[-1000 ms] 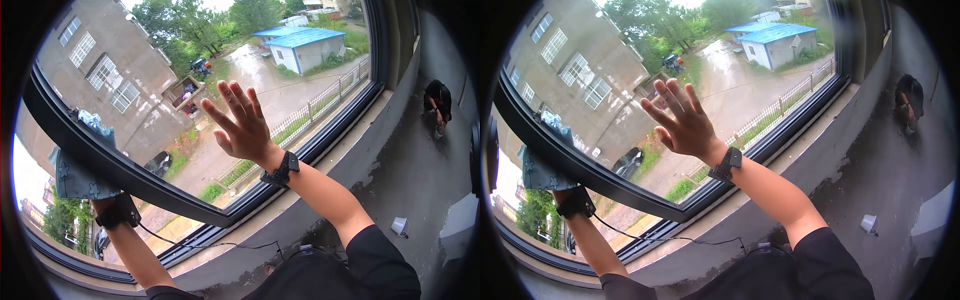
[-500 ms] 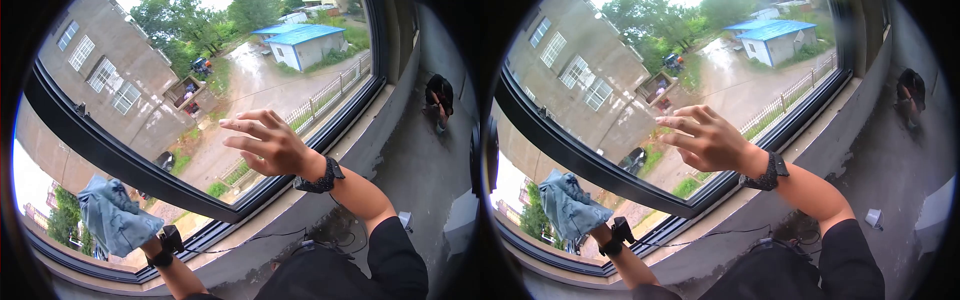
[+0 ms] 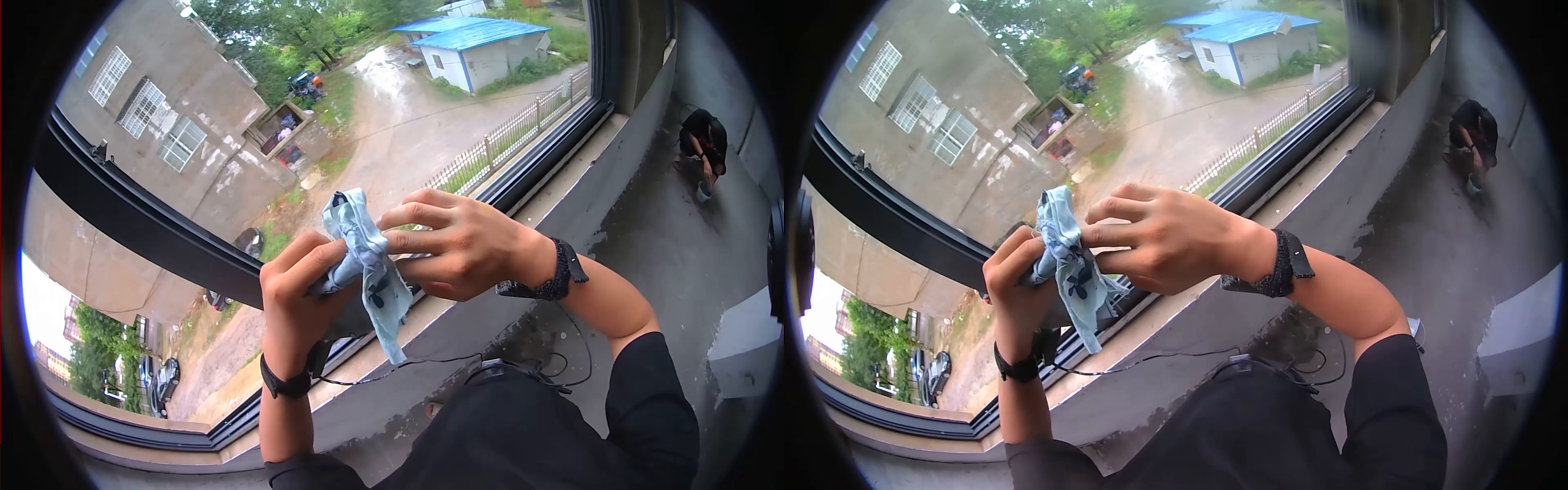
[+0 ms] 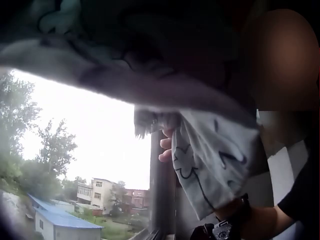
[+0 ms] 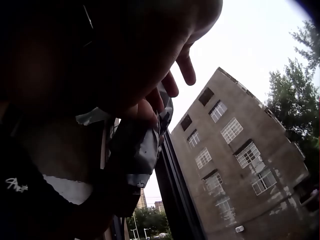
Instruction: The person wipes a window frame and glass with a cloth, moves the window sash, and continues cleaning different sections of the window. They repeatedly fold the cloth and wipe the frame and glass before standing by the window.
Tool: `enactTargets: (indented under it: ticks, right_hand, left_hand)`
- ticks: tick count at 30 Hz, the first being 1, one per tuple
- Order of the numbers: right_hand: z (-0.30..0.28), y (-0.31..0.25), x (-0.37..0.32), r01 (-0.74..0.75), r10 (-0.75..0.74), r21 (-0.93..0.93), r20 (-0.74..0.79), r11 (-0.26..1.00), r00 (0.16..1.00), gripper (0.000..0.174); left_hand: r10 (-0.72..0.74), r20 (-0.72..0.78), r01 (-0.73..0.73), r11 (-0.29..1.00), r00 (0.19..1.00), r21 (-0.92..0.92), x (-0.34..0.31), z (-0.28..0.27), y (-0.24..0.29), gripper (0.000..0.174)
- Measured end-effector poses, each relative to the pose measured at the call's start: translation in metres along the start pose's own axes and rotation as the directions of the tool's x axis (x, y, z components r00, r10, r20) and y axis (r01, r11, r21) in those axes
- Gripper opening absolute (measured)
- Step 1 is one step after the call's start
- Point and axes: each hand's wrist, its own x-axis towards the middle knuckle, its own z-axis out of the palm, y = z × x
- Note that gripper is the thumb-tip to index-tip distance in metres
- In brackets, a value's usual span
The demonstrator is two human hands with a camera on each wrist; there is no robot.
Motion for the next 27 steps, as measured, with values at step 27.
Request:
enactTargets:
  ticks: [27]
  right_hand:
    - [0.058,-0.061,0.026,-0.169,0.755,0.912,-0.194,0.374,0.626,0.035]
  left_hand:
    - [-0.475,-0.506,0.433,0.877,0.72,-0.208,-0.101,-0.049,-0.019,0.025]
